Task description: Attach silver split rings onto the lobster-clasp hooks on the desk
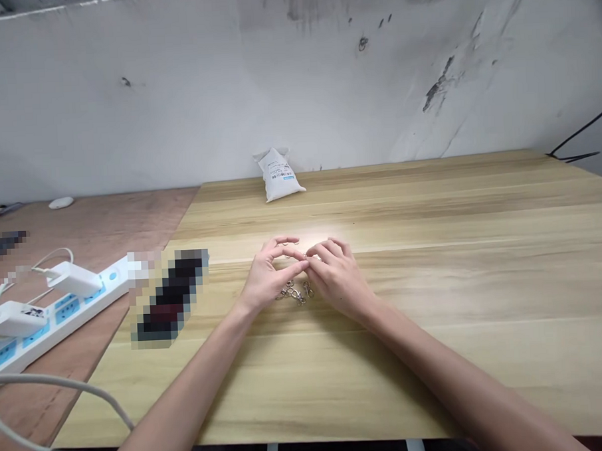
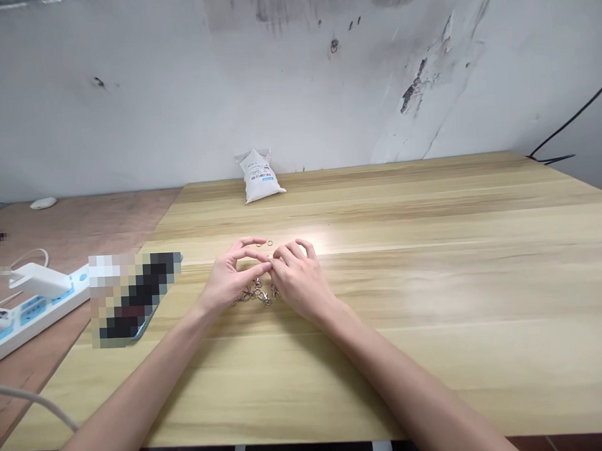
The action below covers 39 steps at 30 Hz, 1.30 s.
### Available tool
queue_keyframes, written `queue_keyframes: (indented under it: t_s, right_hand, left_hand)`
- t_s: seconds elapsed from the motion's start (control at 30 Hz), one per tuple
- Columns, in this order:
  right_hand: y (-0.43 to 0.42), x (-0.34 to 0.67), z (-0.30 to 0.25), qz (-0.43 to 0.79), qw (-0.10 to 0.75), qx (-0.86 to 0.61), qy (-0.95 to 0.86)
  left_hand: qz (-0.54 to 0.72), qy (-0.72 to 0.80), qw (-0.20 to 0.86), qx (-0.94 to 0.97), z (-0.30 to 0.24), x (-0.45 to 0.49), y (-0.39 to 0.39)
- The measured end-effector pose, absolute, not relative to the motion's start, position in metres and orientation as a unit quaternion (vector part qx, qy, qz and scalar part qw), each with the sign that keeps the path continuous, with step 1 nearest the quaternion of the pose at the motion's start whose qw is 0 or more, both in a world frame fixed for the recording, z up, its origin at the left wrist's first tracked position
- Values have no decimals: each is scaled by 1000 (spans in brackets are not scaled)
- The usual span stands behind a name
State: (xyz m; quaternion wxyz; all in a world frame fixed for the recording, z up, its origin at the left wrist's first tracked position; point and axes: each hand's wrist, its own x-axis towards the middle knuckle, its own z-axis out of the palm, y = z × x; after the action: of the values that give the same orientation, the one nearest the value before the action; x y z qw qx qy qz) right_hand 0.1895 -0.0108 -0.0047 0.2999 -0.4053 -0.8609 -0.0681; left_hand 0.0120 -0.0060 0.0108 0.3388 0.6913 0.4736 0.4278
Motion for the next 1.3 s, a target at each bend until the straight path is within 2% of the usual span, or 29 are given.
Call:
queue_keyframes:
  t_s: [0.2, 0.3, 0.43, 0.6, 0.7, 0.93, 1.07, 1.3]
  right_hand:
    - [-8, 197, -2, -101, 294, -385, -869]
    - [-8, 198, -1, -94, 307, -390, -863]
    - [-6, 201, -1, -44, 332, -397, -855]
    - [4, 211, 1, 84, 381, -452, -802]
    - [13, 221, -5, 60, 389, -470, -790]
    - [25, 232, -27, -8, 293, -496, -817]
    - [24, 230, -24, -3, 298, -500, -813]
    - [22, 227, -23, 22, 307, -496, -812]
  left_hand:
    - [388, 459, 395, 695, 12, 5, -2]
    - [384, 450, 356, 723, 14, 3, -2]
    - [371, 450, 256, 771, 17, -5, 0]
    - [337, 495, -27, 801, 15, -21, 9]
    - [299, 499, -82, 809, 7, -28, 15]
    - [228, 495, 16, 838, 1, -34, 19]
    - [179, 397, 132, 891, 16, -34, 12]
    - [165, 371, 150, 901, 18, -25, 5]
